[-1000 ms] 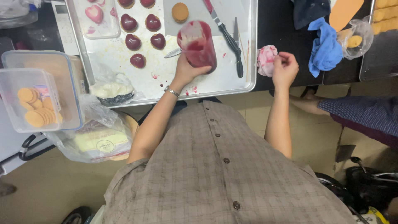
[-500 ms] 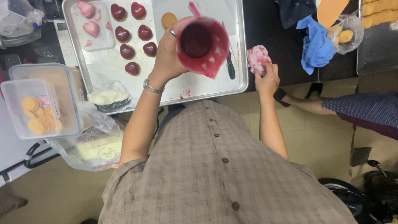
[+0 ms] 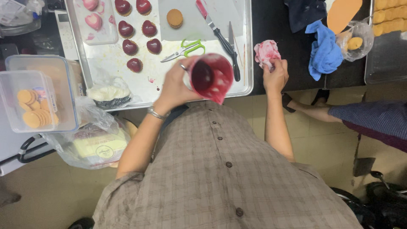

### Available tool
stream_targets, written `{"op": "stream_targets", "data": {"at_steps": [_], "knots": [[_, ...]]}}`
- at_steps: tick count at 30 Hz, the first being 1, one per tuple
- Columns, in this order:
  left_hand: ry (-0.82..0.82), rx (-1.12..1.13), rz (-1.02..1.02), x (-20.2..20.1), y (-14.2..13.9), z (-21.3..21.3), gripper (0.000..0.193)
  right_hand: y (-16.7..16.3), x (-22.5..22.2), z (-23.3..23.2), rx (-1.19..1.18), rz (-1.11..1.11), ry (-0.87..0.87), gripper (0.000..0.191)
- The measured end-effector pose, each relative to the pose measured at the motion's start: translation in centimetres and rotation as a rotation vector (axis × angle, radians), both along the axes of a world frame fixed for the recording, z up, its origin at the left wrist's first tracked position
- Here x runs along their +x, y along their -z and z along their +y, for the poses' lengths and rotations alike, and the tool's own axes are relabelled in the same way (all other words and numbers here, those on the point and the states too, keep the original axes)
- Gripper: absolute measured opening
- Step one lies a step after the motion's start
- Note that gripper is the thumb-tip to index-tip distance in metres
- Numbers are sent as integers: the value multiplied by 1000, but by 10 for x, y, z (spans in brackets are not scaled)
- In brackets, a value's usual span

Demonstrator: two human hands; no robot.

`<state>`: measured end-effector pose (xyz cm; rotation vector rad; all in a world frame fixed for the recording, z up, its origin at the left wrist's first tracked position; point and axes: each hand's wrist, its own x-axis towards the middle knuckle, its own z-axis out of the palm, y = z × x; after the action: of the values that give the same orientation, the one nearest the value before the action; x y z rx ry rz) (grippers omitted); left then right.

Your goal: The person dips heart-shaped pastries into a red glaze using a strainer, presses round cookies together, wipes the tray, washes a strainer and cup at the sink, and strains red glaze from a container through a strainer into a bowl.

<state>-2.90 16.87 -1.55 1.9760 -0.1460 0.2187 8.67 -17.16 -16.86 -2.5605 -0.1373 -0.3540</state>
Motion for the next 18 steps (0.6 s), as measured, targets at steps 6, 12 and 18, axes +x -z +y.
{"op": "stream_targets", "data": {"at_steps": [6, 12, 18], "knots": [[-119, -22, -189, -6, 32, -13, 84, 6, -4, -2, 7, 33, -3, 26], [-49, -29, -161, -16, 38, -16, 72, 3, -4, 0, -26, -1, -24, 24], [-114, -34, -56, -49, 48, -6, 77, 0, -19, 9, -22, 28, 31, 24]]}}
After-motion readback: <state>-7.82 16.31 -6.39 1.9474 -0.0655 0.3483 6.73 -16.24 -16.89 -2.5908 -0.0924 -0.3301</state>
